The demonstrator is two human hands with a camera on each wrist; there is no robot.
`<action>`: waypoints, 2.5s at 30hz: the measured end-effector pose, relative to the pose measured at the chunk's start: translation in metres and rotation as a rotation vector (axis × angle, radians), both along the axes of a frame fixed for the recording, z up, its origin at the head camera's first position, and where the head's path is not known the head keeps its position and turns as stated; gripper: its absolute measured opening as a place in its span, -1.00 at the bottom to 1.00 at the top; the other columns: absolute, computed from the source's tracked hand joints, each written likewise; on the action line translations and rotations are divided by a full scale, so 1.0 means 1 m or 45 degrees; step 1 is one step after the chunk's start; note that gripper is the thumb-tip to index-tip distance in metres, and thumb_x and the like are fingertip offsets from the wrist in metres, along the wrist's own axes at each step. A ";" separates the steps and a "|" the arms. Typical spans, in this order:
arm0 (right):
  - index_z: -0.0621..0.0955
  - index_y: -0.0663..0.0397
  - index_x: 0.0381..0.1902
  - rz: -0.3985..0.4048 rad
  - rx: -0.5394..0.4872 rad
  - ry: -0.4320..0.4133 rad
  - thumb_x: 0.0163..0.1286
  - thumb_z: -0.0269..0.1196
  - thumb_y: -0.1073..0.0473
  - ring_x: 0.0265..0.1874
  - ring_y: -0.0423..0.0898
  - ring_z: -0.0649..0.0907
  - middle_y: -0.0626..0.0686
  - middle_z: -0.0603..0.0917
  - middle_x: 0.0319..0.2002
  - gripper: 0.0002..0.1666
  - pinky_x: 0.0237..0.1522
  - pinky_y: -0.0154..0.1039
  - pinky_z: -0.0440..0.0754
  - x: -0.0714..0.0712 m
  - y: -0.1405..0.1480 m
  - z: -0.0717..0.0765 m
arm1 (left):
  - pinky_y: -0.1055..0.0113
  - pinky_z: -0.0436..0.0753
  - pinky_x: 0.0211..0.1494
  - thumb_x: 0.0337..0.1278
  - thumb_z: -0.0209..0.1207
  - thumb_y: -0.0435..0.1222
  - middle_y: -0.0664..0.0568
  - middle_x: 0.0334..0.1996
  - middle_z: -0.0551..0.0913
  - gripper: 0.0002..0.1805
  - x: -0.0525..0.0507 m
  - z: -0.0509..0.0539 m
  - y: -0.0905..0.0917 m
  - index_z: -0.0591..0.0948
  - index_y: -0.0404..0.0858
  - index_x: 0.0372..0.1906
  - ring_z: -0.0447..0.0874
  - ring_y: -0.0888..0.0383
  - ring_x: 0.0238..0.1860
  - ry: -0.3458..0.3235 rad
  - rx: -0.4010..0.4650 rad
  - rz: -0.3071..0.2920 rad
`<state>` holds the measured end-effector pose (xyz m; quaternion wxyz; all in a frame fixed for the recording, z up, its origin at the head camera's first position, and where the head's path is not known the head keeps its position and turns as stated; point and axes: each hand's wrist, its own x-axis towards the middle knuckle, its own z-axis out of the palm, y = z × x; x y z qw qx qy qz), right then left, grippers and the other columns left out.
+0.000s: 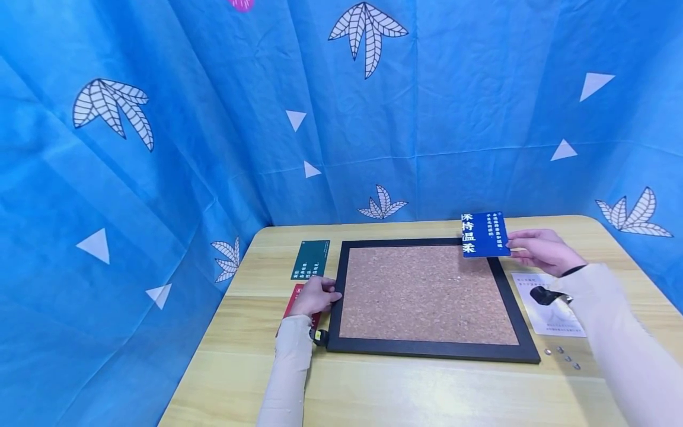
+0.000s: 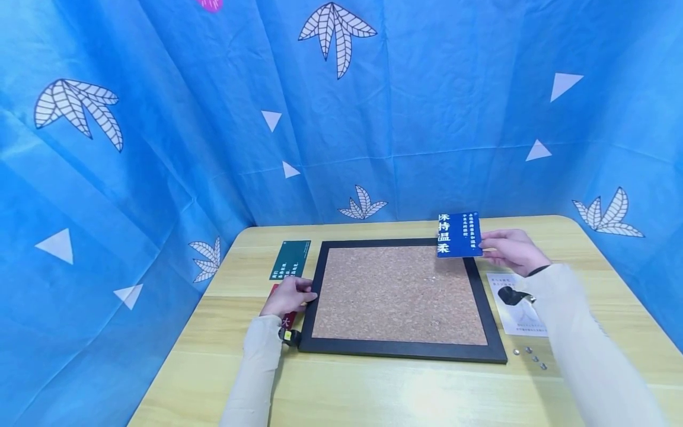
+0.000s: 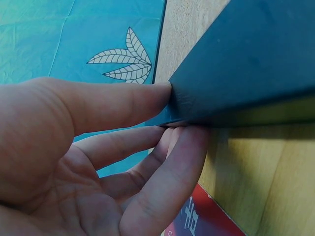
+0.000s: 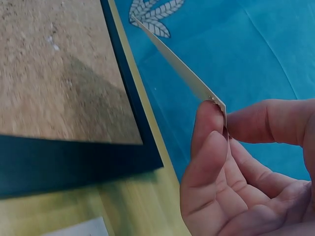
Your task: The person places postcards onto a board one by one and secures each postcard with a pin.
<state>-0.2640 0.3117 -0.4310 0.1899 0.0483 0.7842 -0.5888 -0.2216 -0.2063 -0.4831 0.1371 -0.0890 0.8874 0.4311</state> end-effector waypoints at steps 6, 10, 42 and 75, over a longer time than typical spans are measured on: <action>0.11 0.50 0.53 0.044 0.015 0.017 0.60 0.08 0.17 -0.24 -0.31 0.70 -0.31 0.67 -0.26 -0.24 -0.05 -0.36 0.75 -0.002 -0.014 -0.001 | 0.05 0.79 0.08 0.28 0.36 -0.34 -0.12 -0.03 0.68 -0.46 0.000 -0.001 -0.001 0.58 -0.31 0.35 0.75 0.00 -0.09 -0.001 0.000 -0.008; 0.14 0.50 0.51 0.060 -0.011 0.018 0.60 0.09 0.19 -0.25 -0.31 0.69 -0.28 0.67 -0.26 -0.28 -0.06 -0.38 0.74 -0.003 -0.023 -0.004 | 0.04 0.78 0.10 0.30 0.35 -0.34 -0.13 -0.03 0.68 -0.46 0.000 0.000 -0.001 0.57 -0.31 0.36 0.75 -0.01 -0.07 -0.008 0.008 -0.008; 0.25 0.58 0.41 0.217 -0.203 0.015 0.56 0.11 0.31 -0.34 -0.30 0.73 -0.11 0.74 -0.27 -0.39 -0.10 -0.29 0.78 -0.005 -0.114 -0.014 | 0.04 0.78 0.11 0.31 0.33 -0.35 -0.13 -0.04 0.66 -0.45 0.000 0.001 0.000 0.55 -0.34 0.37 0.72 0.00 -0.09 0.005 0.024 -0.026; 0.46 0.51 0.28 0.247 -0.194 -0.017 0.48 0.19 0.35 -0.30 -0.14 0.79 0.07 0.81 -0.19 -0.52 -0.08 -0.19 0.80 -0.007 -0.179 -0.025 | 0.02 0.76 0.14 0.32 0.33 -0.34 -0.14 0.00 0.67 -0.47 -0.001 0.002 0.000 0.56 -0.32 0.36 0.74 -0.02 -0.04 -0.004 -0.001 -0.030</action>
